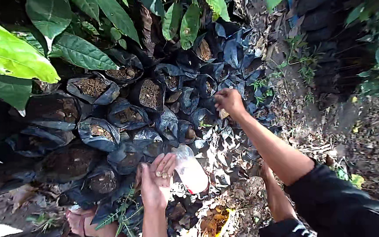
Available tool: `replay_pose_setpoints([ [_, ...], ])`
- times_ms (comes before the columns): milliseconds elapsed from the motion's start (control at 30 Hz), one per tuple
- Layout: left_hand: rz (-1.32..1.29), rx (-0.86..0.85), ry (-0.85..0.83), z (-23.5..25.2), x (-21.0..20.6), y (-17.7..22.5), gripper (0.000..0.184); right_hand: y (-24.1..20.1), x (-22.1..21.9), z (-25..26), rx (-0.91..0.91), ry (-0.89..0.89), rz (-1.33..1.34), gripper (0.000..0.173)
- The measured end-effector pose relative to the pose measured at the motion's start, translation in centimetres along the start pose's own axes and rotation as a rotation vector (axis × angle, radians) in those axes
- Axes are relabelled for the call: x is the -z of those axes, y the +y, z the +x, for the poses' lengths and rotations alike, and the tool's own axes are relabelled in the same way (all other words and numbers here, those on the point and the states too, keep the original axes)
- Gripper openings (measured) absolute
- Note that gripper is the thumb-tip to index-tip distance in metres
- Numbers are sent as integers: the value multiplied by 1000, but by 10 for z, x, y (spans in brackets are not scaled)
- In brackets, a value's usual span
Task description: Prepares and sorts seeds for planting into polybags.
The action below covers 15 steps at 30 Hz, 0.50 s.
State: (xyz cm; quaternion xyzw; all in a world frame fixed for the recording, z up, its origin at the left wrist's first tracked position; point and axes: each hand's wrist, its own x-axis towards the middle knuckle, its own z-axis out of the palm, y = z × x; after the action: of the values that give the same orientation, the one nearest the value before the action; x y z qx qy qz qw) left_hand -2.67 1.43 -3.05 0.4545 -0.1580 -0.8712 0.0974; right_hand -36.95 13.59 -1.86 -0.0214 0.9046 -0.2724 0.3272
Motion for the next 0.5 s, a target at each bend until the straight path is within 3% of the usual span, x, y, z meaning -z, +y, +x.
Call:
replay_pose_setpoints([
  [100, -16, -18, -30, 4, 3, -5, 78, 11, 37, 64, -29, 100, 79, 26],
  [233, 6, -17, -10, 7, 1, -6, 79, 5, 50, 105, -78, 208, 167, 25],
  [500, 51, -22, -7, 8, -4, -2, 77, -18, 33, 120, 44, 246, -595, 28],
])
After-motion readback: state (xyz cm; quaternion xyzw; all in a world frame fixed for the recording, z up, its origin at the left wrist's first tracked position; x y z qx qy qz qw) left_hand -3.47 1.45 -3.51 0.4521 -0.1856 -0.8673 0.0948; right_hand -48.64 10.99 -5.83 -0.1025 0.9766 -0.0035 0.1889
